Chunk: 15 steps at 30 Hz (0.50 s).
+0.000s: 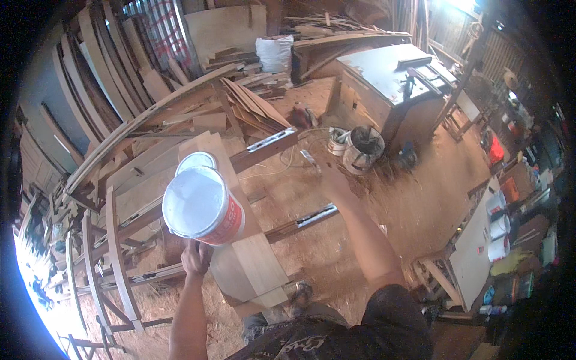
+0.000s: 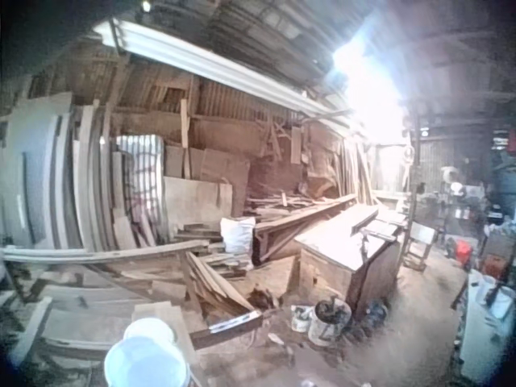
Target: The person uses a hand saw to cut a piece of wood on a workbench. They then pick up a white bucket and a brush, dip the brush into the bucket, and apply a white substance to the cut wood pieces.
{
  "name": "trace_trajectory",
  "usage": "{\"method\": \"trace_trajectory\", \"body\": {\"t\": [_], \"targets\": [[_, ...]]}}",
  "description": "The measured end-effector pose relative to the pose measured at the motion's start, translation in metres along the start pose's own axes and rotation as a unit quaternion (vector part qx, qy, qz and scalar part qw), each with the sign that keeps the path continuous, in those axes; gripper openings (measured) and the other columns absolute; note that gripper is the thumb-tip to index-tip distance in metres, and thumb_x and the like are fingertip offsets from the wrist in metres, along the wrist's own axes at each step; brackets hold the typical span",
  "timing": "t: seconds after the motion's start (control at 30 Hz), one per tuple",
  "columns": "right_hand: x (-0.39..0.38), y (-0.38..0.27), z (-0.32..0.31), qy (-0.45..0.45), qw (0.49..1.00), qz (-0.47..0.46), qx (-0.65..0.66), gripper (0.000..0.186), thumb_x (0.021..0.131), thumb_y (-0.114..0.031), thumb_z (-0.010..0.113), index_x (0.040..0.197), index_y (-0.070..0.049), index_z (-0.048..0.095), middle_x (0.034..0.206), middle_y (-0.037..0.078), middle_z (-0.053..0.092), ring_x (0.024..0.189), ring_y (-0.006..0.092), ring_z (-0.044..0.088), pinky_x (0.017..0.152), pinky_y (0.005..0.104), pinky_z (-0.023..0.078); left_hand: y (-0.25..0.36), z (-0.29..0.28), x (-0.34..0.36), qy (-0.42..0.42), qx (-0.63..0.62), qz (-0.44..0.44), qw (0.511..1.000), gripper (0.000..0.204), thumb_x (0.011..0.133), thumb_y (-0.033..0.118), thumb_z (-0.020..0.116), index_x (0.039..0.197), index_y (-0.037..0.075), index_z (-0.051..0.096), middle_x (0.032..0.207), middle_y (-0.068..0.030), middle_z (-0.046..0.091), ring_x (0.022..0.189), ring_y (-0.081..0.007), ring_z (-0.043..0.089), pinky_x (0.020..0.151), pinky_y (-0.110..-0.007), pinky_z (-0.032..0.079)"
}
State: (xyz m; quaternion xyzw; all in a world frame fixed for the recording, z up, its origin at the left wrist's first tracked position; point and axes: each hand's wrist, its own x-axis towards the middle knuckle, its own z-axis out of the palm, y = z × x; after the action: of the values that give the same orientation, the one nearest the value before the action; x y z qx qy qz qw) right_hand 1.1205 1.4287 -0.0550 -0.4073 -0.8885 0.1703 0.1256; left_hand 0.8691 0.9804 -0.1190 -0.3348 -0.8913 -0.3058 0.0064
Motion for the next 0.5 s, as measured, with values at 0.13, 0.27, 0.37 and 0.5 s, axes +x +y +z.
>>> {"method": "trace_trajectory", "body": {"t": [0.13, 0.27, 0.37, 0.5], "targets": [[0.097, -0.028, 0.041, -0.034, 0.999, -0.023, -0.036, 0.050, 0.095, -0.009, 0.057, 0.145, -0.016, 0.057, 0.133, 0.033, 0.060, 0.109, 0.0468, 0.068, 0.092, 0.0562, 0.055, -0.005, 0.001, -0.001, 0.012, 0.038, -0.006, 0.999, 0.051, 0.100, 0.053, 0.052, 0.116, 0.006, 0.065, 0.088, -0.0216, 0.073, 0.082, -0.0477, 0.070, 0.075, -0.057, 0.054], [0.154, -0.050, 0.062, 0.004, 0.997, -0.042, -0.068, 0.048, 0.095, -0.010, 0.054, 0.142, -0.016, 0.062, 0.125, 0.029, 0.066, 0.108, 0.0463, 0.069, 0.093, 0.0557, 0.056, -0.031, 0.013, -0.007, 0.000, 0.062, 0.018, 0.998, 0.053, 0.099, 0.054, 0.055, 0.114, 0.005, 0.066, 0.088, -0.0223, 0.073, 0.082, -0.0469, 0.070, 0.074, -0.056, 0.055], [0.181, -0.054, 0.082, -0.010, 0.995, -0.028, -0.100, 0.050, 0.095, -0.009, 0.055, 0.145, -0.017, 0.061, 0.114, 0.027, 0.071, 0.110, 0.0451, 0.069, 0.094, 0.0551, 0.056, -0.044, 0.024, -0.006, 0.091, 0.089, 0.162, 0.978, 0.042, 0.088, 0.031, 0.073, 0.121, 0.008, 0.063, 0.087, -0.0161, 0.071, 0.076, -0.0403, 0.071, 0.059, -0.049, 0.054], [0.213, -0.043, 0.085, 0.025, 0.994, -0.048, -0.090, 0.054, 0.095, -0.008, 0.055, 0.148, -0.016, 0.058, 0.114, 0.029, 0.071, 0.107, 0.0456, 0.070, 0.094, 0.0559, 0.055, -0.054, 0.030, -0.008, 0.116, 0.095, 0.222, 0.963, 0.049, 0.080, 0.018, 0.083, 0.124, 0.010, 0.064, 0.094, -0.0123, 0.073, 0.077, -0.0359, 0.073, 0.057, -0.045, 0.058]]}}
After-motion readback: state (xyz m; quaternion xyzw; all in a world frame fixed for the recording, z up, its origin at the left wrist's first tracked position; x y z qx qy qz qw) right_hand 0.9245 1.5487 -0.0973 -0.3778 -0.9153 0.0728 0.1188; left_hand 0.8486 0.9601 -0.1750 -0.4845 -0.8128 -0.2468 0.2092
